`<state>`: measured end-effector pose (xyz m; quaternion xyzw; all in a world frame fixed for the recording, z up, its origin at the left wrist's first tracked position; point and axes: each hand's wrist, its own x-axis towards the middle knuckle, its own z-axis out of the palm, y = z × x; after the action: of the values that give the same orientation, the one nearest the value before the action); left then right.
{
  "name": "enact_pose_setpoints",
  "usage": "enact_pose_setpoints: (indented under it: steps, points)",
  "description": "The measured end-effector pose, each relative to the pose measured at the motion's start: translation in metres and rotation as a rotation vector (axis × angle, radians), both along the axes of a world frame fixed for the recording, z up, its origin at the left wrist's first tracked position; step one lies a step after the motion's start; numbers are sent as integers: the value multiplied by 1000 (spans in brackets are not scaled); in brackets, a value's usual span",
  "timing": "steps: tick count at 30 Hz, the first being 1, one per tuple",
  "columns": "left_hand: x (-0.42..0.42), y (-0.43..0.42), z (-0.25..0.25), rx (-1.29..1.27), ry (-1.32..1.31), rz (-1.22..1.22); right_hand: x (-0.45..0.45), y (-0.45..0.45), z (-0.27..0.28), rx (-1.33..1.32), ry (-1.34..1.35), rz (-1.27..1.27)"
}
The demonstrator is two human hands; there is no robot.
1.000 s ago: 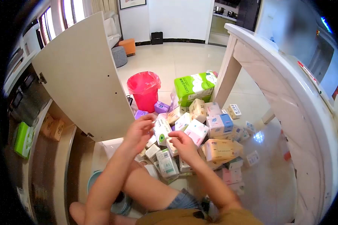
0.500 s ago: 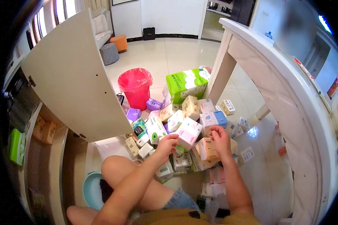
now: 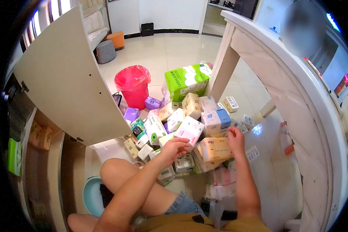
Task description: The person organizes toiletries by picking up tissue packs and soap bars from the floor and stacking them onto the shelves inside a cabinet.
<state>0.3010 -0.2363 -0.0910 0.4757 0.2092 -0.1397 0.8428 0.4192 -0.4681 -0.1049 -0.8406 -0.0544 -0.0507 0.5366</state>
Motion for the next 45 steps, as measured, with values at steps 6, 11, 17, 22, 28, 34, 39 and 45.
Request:
enact_pose_setpoints:
  steps: [6,11,17,22,28,34,39,45]
  points:
    - [-7,-19,-3,-25,-149,-361,-9,-27,-19,-272,151,-58]
    - [-12,-27,-10,-36,-131,-583,-11,-34,-28,-311,283,57]
    - [-18,-22,-3,19,-187,-708,-27,-20,-7,-313,283,34]
    - [-26,-19,4,-121,-218,-655,-37,-11,16,-336,182,-15]
    - [-30,-13,8,-229,-337,-566,-33,-1,26,-136,89,-57]
    - [-35,-5,11,-116,-571,-326,-40,32,56,138,31,-14]
    - [-42,12,23,-168,-463,127,-49,79,63,430,163,180]
    - [-56,69,48,98,-339,498,-68,168,83,570,199,426]
